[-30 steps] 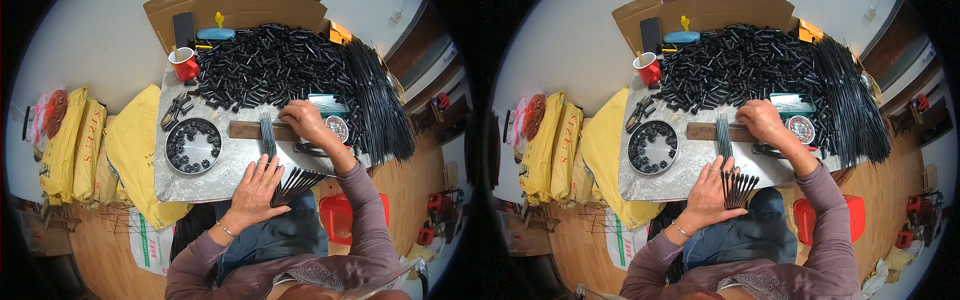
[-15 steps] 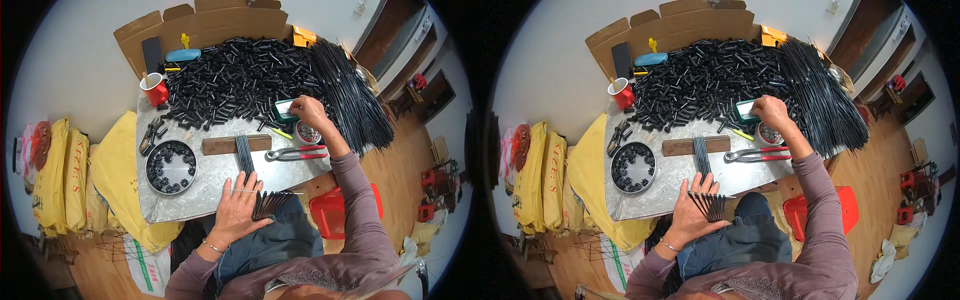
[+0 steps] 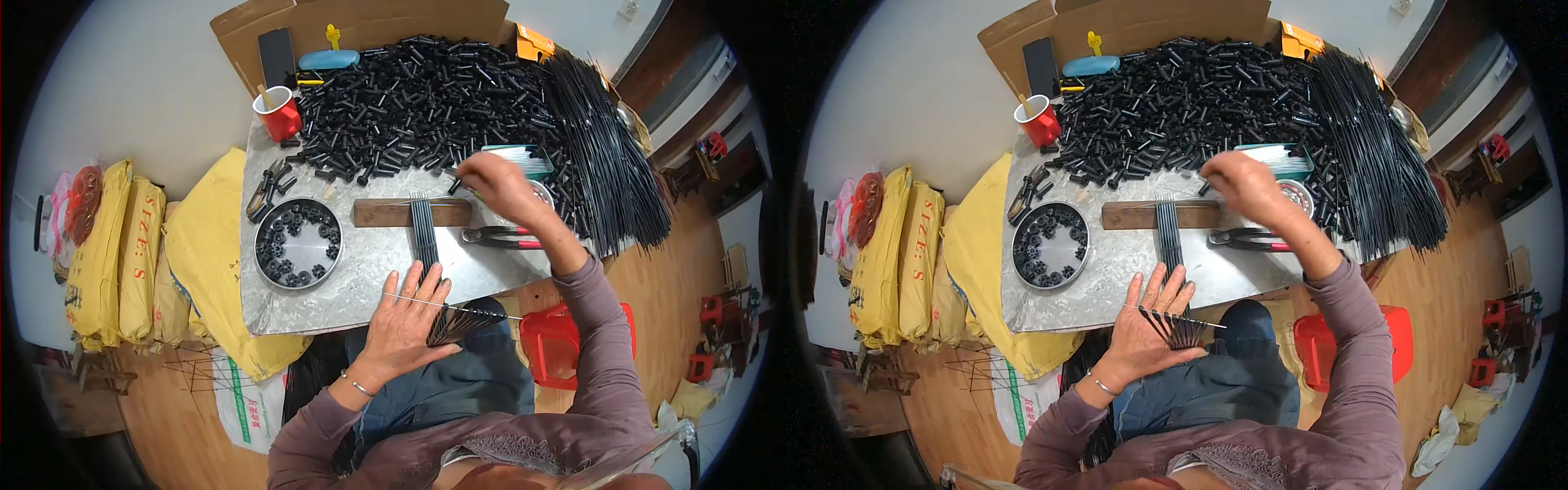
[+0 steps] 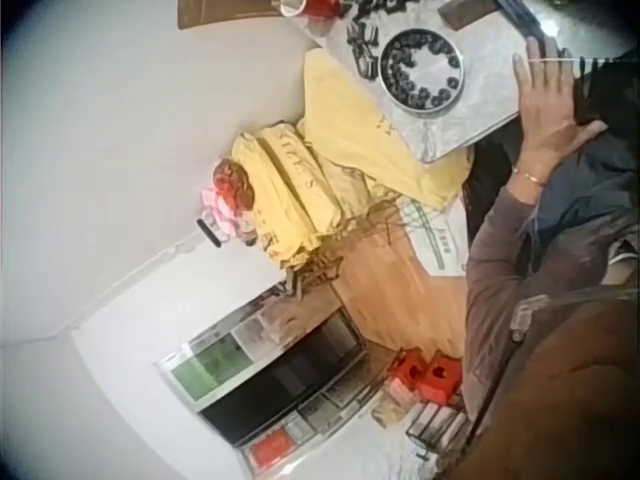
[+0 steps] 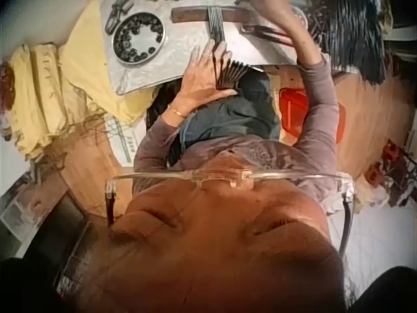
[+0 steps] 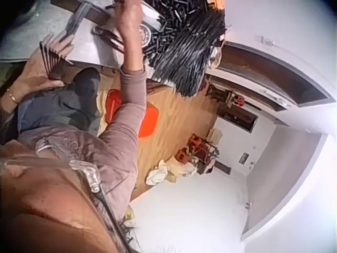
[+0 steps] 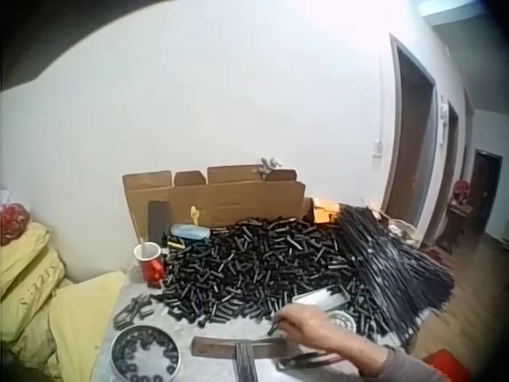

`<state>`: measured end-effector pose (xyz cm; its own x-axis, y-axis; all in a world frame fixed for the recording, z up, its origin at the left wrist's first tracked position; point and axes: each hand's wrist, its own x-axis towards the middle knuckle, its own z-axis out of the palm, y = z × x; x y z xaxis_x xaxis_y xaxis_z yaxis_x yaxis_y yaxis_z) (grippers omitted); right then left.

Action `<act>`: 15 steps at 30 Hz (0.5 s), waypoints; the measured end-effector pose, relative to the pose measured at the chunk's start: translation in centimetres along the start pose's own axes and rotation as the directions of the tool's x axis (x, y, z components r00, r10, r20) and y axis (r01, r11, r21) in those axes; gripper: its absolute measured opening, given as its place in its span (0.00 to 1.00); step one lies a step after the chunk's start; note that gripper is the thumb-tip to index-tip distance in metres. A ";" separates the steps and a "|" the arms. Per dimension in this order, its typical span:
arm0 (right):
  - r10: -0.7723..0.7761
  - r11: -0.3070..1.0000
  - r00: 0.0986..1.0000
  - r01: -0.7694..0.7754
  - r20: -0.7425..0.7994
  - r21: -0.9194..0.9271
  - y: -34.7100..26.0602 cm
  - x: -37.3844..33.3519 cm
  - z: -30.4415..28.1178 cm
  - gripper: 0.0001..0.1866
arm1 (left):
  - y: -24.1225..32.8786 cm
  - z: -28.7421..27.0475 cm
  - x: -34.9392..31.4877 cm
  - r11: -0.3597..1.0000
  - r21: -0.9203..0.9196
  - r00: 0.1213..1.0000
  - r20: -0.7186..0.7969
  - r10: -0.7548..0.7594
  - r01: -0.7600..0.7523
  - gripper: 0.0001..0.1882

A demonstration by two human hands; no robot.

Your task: Manual assembly of black plastic rods into a frame using pliers and cutters at a workbench.

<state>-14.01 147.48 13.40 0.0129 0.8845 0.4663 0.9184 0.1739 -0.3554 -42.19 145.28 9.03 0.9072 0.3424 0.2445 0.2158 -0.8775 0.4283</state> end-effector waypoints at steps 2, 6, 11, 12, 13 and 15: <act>-0.009 0.999 0.997 0.006 0.071 0.033 -0.8 -0.3 0.8 0.05 | -0.1 0.2 0.0 1.000 -0.008 1.000 -0.003 0.004 -0.004 0.49; -0.030 0.999 0.980 0.036 0.195 -0.030 -1.6 0.0 0.5 0.06 | -0.1 0.2 0.0 1.000 -0.008 1.000 -0.003 0.002 -0.002 0.48; 0.046 0.999 0.981 -0.042 0.187 -0.024 -1.0 -0.3 0.4 0.06 | -0.2 0.2 -0.1 1.000 -0.023 1.000 -0.017 0.006 -0.006 0.48; 0.047 0.999 0.981 -0.043 0.188 -0.025 -1.0 -0.3 0.4 0.06 | -0.2 0.2 -0.1 1.000 -0.027 1.000 -0.016 0.005 -0.005 0.48; 0.029 0.999 0.981 -0.025 0.190 -0.026 -1.0 -0.2 0.5 0.06 | -0.2 0.2 -0.1 1.000 -0.028 1.000 -0.015 0.005 -0.006 0.48; 0.011 1.000 0.981 -0.007 0.192 -0.025 -1.0 -0.2 0.6 0.06 | -0.2 0.2 -0.1 1.000 -0.029 1.000 -0.020 0.006 -0.007 0.48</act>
<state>-15.13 147.38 13.15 -0.0529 0.9531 0.2980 0.9280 0.1571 -0.3378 -42.23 145.31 8.74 0.9012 0.3434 0.2644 0.1989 -0.8697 0.4517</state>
